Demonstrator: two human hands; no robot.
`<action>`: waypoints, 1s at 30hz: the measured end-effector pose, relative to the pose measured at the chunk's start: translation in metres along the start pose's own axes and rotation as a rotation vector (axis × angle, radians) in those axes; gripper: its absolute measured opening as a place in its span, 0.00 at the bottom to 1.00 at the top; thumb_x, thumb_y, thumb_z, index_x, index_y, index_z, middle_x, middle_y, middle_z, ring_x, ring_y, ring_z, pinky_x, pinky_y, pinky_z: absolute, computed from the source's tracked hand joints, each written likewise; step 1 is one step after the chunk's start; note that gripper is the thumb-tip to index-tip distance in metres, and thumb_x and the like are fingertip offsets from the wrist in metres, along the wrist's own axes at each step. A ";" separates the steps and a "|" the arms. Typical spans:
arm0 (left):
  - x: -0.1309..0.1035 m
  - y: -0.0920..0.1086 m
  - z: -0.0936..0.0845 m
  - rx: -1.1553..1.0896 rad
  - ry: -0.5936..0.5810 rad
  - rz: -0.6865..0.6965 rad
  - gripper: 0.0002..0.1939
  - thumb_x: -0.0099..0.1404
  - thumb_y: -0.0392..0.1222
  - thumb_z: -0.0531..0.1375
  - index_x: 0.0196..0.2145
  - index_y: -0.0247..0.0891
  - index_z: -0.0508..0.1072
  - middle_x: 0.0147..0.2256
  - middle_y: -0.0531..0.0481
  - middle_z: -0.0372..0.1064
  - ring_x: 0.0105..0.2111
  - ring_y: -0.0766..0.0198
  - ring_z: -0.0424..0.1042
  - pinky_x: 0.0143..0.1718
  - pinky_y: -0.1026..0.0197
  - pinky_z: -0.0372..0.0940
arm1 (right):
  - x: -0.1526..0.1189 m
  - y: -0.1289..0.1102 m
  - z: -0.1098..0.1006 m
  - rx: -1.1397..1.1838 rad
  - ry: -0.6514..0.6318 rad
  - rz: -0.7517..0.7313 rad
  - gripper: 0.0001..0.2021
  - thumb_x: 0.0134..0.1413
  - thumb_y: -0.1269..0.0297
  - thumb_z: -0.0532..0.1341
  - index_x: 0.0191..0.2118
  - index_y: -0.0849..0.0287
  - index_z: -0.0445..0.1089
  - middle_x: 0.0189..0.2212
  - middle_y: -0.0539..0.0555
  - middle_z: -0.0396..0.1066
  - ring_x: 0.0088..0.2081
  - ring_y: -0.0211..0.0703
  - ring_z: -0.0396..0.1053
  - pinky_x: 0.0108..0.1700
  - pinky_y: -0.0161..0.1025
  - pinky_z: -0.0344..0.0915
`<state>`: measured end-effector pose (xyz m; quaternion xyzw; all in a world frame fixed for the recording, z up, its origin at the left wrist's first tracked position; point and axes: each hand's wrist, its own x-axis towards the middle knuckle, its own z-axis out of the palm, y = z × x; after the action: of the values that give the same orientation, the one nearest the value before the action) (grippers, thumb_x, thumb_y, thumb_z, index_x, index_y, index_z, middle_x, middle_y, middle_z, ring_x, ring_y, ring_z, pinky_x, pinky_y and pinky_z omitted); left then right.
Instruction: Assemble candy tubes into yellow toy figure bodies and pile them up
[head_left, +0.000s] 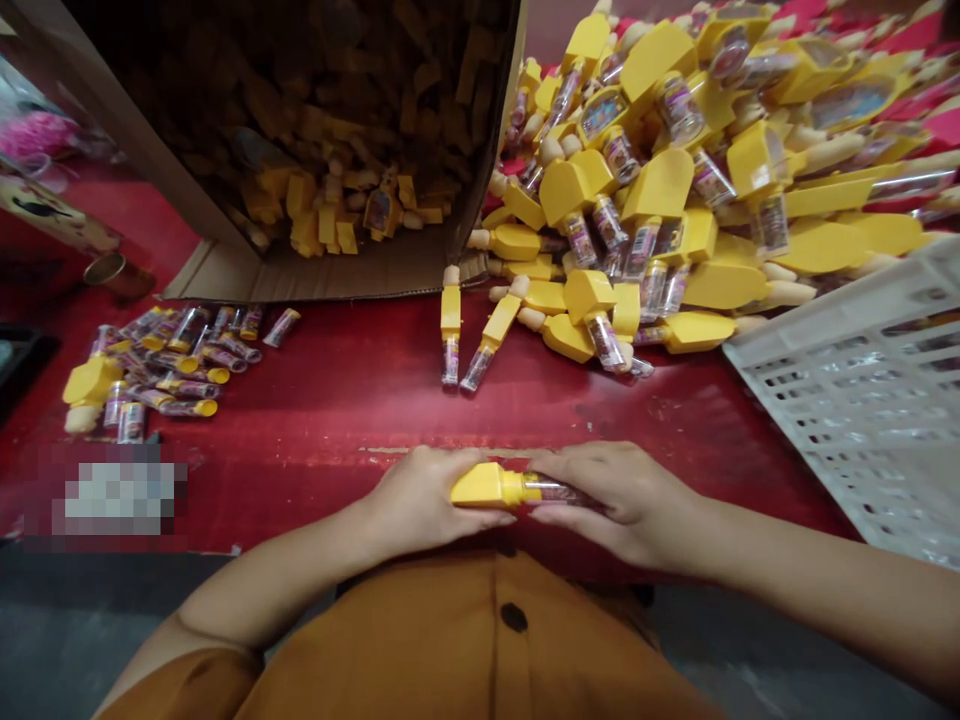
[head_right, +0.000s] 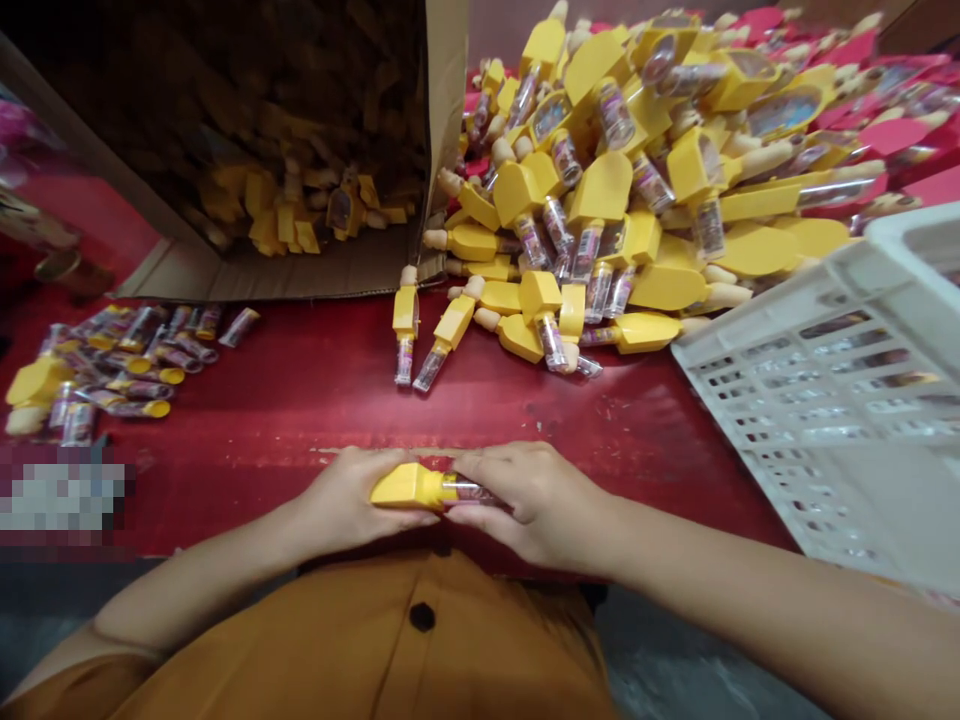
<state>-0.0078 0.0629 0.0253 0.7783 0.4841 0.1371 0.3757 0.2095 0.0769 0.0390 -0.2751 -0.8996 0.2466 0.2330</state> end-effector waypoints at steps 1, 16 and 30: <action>-0.001 0.000 0.002 0.007 0.029 0.032 0.16 0.52 0.54 0.59 0.33 0.39 0.70 0.27 0.53 0.71 0.25 0.68 0.68 0.26 0.67 0.60 | 0.000 -0.002 0.000 0.039 0.010 0.015 0.09 0.55 0.65 0.55 0.40 0.64 0.65 0.30 0.53 0.70 0.30 0.33 0.67 0.33 0.29 0.61; -0.009 -0.009 0.026 0.427 -0.017 0.019 0.17 0.54 0.58 0.55 0.29 0.40 0.67 0.25 0.54 0.72 0.24 0.63 0.70 0.20 0.65 0.57 | 0.005 -0.003 0.024 0.913 -0.381 1.172 0.20 0.37 0.48 0.62 0.24 0.63 0.62 0.12 0.42 0.45 0.12 0.25 0.40 0.15 0.30 0.34; -0.008 -0.012 0.026 0.521 0.078 0.054 0.16 0.58 0.55 0.52 0.33 0.39 0.69 0.27 0.50 0.72 0.26 0.62 0.71 0.25 0.63 0.62 | 0.011 0.003 0.022 1.180 -0.377 1.185 0.22 0.36 0.47 0.64 0.27 0.64 0.61 0.12 0.41 0.44 0.14 0.23 0.35 0.15 0.27 0.30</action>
<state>-0.0049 0.0472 0.0004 0.8556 0.4961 0.0477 0.1400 0.1905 0.0787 0.0236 -0.4878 -0.3555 0.7971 0.0172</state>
